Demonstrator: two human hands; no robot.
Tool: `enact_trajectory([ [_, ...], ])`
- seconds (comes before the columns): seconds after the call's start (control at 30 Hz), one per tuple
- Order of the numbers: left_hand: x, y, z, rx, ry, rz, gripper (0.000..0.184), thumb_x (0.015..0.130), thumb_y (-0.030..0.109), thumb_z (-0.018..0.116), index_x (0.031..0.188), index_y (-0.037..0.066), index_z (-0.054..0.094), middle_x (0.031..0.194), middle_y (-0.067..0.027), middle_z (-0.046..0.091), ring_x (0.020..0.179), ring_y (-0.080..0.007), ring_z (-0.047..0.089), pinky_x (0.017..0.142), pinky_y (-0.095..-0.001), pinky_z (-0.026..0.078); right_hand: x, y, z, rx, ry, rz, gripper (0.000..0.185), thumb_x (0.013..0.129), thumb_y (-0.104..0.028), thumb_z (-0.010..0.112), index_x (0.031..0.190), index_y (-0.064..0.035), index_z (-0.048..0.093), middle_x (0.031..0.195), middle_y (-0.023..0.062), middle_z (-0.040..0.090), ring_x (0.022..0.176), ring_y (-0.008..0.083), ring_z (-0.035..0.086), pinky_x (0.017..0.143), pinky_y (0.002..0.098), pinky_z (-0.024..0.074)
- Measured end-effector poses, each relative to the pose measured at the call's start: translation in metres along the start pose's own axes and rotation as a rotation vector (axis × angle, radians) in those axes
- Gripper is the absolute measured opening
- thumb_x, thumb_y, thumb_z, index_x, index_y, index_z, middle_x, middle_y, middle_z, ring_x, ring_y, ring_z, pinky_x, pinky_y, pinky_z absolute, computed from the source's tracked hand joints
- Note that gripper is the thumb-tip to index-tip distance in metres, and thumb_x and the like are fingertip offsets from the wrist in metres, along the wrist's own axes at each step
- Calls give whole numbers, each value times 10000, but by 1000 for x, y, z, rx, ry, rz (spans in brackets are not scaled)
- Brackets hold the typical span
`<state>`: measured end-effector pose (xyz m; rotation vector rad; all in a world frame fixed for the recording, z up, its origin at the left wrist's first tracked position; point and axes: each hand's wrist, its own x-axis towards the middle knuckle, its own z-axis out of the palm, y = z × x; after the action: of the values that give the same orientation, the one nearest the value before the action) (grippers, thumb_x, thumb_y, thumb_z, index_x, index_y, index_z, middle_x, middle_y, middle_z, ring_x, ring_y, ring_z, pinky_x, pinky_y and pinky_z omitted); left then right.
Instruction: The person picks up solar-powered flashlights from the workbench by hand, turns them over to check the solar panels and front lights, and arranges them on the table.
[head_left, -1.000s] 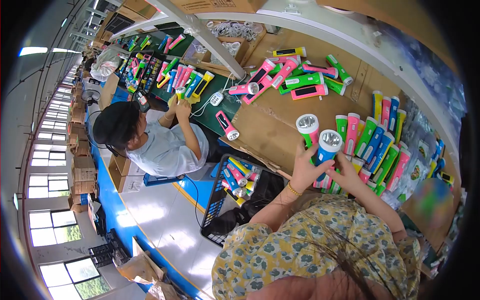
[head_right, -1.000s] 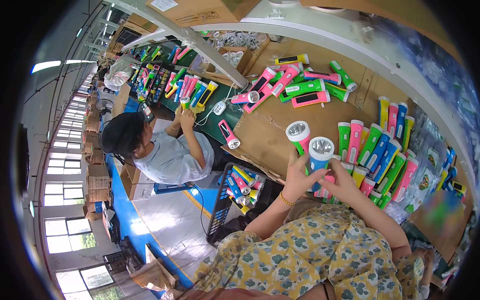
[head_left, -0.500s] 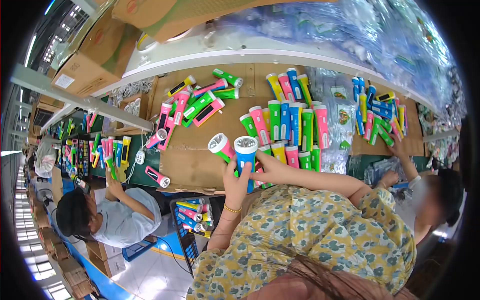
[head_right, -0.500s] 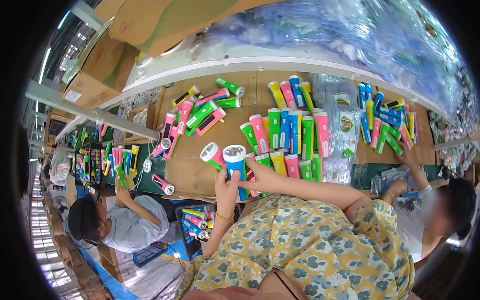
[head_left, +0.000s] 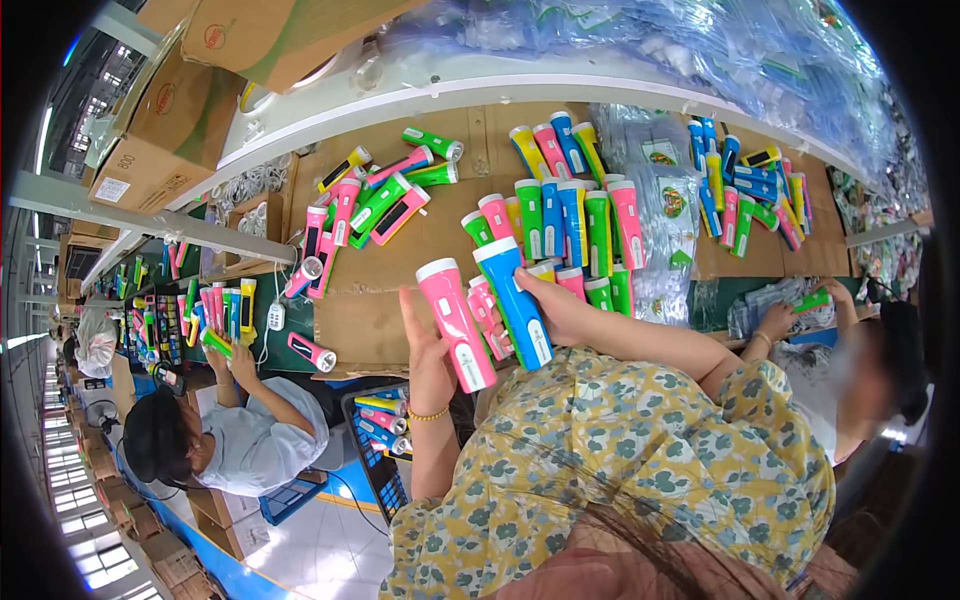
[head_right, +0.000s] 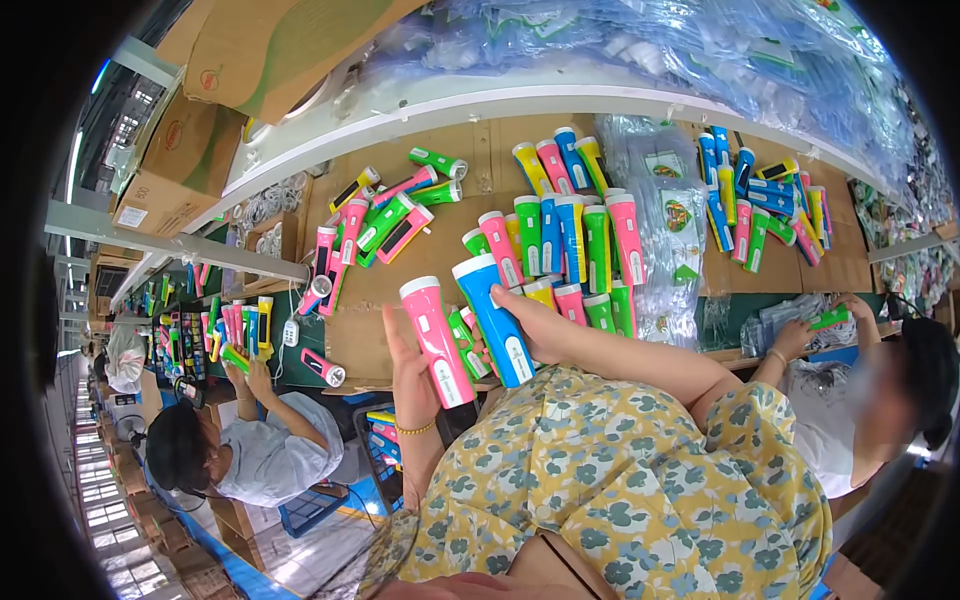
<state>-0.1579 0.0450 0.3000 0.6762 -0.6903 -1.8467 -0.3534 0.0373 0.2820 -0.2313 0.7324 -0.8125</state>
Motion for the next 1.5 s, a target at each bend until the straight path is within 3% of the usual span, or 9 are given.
enact_trajectory([
  [0.17,0,-13,-3,-147,-44,18,731,821,166,524,1430,81,129,1314,-206,423,1156,-317,502,960,-462,430,0,-2,-12,207,-192,97,556,904,-572,393,1123,-76,515,871,43,590,712,150,582,585,274,501],
  [0.37,-4,-16,2,49,47,-26,679,860,274,606,1358,-35,263,1299,-139,451,1105,-233,531,940,-369,438,-7,-5,-13,490,-369,217,569,886,-608,386,1114,-100,501,804,18,530,602,112,502,481,230,419],
  [0.47,-3,-18,-1,1,-4,-9,680,861,261,603,1375,-8,248,1273,-124,469,1102,-219,529,907,-359,460,-8,-5,-13,501,-442,218,579,880,-617,384,1146,-113,487,796,13,510,595,101,487,479,221,395],
  [0.6,-1,-21,6,149,52,44,715,837,83,599,1420,44,187,1268,-110,459,1108,-209,517,904,-340,454,-7,-3,-11,447,-423,194,578,888,-605,383,1188,-119,468,797,6,490,582,100,469,480,234,379],
  [0.8,-2,-14,23,340,184,68,713,811,-29,570,1417,44,201,1266,-113,456,1110,-199,509,936,-331,428,-2,-1,-12,305,-283,151,529,907,-550,410,1180,-105,493,811,37,567,619,133,541,499,260,456],
  [1.0,-2,-13,21,37,179,-30,506,856,4,468,1332,29,301,1180,-137,511,1029,-237,559,871,-370,482,-4,-2,-7,115,-80,64,421,921,-453,471,1108,-85,551,826,53,619,684,137,611,554,266,510],
  [1.1,1,-30,0,10,238,-77,354,944,248,412,1218,23,420,1014,-130,575,893,-228,597,777,-367,512,-7,-5,1,105,-8,80,414,926,-432,474,1107,-67,544,869,60,621,734,146,622,609,280,530],
  [1.23,4,-31,-2,-81,264,-171,530,962,490,295,1127,28,497,847,-107,607,726,-213,606,635,-333,514,-11,-6,10,61,9,38,401,928,-408,480,1123,-59,513,906,76,616,778,166,629,647,309,539],
  [1.5,9,-28,12,-45,268,-191,480,970,443,337,1141,18,482,840,-75,576,677,-175,558,604,-322,483,-3,2,-6,2,-8,43,419,936,-395,466,1200,-69,461,959,90,605,802,179,617,670,304,532],
])
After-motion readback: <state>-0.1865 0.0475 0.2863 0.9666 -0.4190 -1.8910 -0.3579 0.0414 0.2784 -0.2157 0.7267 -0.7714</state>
